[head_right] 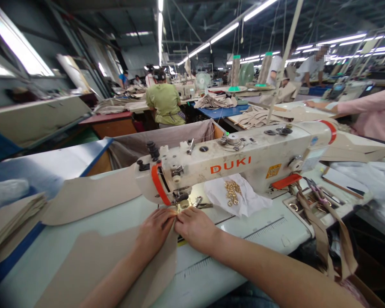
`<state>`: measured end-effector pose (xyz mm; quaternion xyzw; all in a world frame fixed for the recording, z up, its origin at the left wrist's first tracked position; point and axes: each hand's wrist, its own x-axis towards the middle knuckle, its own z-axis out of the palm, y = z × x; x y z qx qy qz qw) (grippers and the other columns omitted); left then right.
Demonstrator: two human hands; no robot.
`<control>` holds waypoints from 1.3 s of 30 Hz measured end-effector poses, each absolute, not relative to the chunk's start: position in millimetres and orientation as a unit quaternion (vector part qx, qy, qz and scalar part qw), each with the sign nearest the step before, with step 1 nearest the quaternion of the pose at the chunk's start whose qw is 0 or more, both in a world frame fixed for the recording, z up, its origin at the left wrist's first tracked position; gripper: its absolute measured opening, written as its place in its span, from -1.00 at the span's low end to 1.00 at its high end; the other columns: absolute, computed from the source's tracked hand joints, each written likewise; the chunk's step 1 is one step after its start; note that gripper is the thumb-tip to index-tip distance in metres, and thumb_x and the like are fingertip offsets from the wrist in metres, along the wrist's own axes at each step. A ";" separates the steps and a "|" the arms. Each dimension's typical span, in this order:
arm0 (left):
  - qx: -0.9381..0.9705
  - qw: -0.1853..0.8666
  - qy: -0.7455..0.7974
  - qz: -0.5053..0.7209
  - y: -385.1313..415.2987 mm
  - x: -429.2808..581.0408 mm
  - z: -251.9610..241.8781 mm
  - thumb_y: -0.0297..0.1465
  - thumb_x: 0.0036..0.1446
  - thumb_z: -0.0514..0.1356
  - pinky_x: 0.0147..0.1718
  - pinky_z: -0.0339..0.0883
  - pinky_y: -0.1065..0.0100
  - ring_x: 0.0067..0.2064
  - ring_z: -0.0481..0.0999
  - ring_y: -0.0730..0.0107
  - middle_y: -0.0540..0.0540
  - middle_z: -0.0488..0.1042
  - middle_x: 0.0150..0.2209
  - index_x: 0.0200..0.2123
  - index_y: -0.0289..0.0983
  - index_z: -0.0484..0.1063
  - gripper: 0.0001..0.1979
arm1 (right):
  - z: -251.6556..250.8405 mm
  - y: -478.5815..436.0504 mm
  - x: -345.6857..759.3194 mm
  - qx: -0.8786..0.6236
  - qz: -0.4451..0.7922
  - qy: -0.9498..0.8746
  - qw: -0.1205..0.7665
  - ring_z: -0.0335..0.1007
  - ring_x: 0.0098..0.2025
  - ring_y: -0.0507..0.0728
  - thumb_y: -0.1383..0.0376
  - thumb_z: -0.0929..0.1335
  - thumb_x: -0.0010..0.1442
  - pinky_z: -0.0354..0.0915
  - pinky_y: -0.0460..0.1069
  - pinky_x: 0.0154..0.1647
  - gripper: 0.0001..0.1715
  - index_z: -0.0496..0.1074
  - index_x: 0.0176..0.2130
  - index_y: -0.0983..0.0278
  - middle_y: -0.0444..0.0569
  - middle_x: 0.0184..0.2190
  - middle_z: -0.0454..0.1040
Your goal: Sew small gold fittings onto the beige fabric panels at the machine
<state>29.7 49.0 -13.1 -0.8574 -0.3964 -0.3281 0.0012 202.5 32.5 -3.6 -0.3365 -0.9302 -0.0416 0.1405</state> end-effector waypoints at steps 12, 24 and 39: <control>-0.850 0.003 -0.407 -0.335 55.7 32.1 -11.4 -0.45 0.21 0.01 -0.31 0.45 0.32 -0.33 0.51 0.33 -0.09 0.54 -0.39 -0.38 -0.24 0.44 -0.77 | -11.3 38.7 204.8 -0.360 -0.028 -0.918 0.165 0.33 -0.13 0.14 0.37 0.28 0.26 0.21 0.03 -0.14 -0.91 0.37 -0.21 0.32 -0.01 -0.11 0.44; -0.847 0.029 -0.417 -0.329 65.3 27.3 -18.1 -0.43 0.18 0.02 -0.37 0.45 0.30 -0.36 0.52 0.28 -0.10 0.55 -0.42 -0.42 -0.24 0.46 -0.76 | -9.9 42.3 202.0 -0.367 -0.039 -0.914 0.169 0.35 -0.22 0.14 0.38 0.27 0.25 0.21 0.04 -0.18 -0.90 0.38 -0.23 0.32 -0.01 -0.15 0.47; -0.875 0.037 -0.387 -0.288 52.8 22.3 -17.4 -0.42 0.25 -0.03 -0.16 0.45 0.20 -0.17 0.50 0.26 -0.15 0.56 -0.23 -0.20 -0.28 0.47 -0.73 | -17.6 37.4 206.6 -0.327 -0.025 -0.915 0.234 0.34 -0.12 0.09 0.36 0.29 0.25 0.22 -0.01 -0.10 -0.91 0.40 -0.28 0.31 -0.04 -0.21 0.49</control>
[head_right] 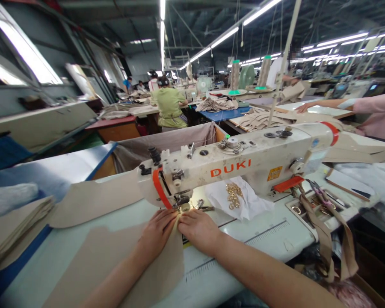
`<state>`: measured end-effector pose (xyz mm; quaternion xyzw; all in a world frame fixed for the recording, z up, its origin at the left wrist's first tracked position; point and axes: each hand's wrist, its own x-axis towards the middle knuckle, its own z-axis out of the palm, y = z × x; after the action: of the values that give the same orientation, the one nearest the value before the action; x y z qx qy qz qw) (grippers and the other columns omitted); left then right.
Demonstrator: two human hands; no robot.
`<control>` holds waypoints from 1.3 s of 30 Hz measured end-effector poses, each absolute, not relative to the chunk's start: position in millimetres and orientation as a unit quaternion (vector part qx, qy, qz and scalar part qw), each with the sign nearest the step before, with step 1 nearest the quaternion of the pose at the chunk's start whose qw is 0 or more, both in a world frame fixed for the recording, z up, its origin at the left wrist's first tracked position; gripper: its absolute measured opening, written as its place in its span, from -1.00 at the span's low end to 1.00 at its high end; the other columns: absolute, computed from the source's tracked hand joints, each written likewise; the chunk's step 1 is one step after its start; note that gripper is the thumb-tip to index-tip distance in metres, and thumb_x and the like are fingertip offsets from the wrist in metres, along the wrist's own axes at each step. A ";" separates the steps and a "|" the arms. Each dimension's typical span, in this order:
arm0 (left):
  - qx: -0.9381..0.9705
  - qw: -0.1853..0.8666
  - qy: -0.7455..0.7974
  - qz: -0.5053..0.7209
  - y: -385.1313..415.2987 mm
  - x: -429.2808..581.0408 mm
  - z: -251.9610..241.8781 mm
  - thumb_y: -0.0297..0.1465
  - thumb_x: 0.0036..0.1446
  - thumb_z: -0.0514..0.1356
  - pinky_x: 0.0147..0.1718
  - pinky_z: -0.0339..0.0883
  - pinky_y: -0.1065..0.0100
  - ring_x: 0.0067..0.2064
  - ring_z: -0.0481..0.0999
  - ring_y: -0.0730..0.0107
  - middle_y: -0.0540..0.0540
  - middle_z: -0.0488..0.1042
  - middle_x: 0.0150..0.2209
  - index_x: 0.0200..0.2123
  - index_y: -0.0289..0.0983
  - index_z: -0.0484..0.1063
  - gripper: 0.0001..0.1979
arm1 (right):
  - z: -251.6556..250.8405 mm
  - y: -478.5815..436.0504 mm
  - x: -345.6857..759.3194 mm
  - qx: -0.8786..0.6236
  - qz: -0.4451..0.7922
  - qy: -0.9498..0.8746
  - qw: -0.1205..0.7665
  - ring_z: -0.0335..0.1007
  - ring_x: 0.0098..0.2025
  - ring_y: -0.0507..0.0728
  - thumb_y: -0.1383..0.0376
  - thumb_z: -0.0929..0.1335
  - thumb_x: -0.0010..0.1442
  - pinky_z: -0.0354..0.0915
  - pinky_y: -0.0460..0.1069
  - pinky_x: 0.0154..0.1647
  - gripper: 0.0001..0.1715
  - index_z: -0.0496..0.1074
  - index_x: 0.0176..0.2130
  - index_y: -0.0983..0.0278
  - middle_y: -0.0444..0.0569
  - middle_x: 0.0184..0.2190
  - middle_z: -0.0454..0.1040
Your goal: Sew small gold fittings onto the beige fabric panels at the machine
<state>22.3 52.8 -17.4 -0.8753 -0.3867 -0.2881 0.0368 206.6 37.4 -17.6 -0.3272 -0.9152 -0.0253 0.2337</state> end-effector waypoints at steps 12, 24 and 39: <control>-0.899 0.059 -0.389 -0.191 41.7 13.7 -22.9 -0.43 0.26 -0.07 0.02 0.36 0.16 0.08 0.41 0.22 -0.21 0.47 0.02 -0.01 -0.32 0.39 -0.66 | -14.2 36.0 206.7 -0.302 -0.013 -0.930 0.209 0.37 -0.12 0.09 0.33 0.31 0.24 0.24 -0.03 -0.07 -0.89 0.42 -0.27 0.31 -0.02 -0.23 0.50; -0.877 0.020 -0.441 -0.187 45.0 16.5 -19.8 -0.40 0.20 0.00 0.03 0.35 0.13 0.05 0.44 0.18 -0.25 0.46 0.02 -0.03 -0.36 0.41 -0.67 | -17.3 39.4 204.7 -0.313 -0.007 -0.927 0.209 0.38 -0.14 0.09 0.36 0.28 0.25 0.23 -0.05 -0.07 -0.89 0.41 -0.29 0.32 -0.01 -0.24 0.50; -0.875 0.012 -0.449 -0.183 43.9 18.3 -15.6 -0.38 0.20 -0.01 0.03 0.34 0.15 0.05 0.43 0.18 -0.26 0.45 0.02 -0.02 -0.35 0.40 -0.65 | -15.9 40.9 203.6 -0.319 -0.005 -0.926 0.201 0.39 -0.13 0.11 0.37 0.32 0.22 0.24 -0.04 -0.06 -0.91 0.43 -0.30 0.35 0.00 -0.23 0.51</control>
<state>18.3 43.9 -15.6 -0.8748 -0.4487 -0.1826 0.0122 203.6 40.9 -15.9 -0.3189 -0.9263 -0.0047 0.2005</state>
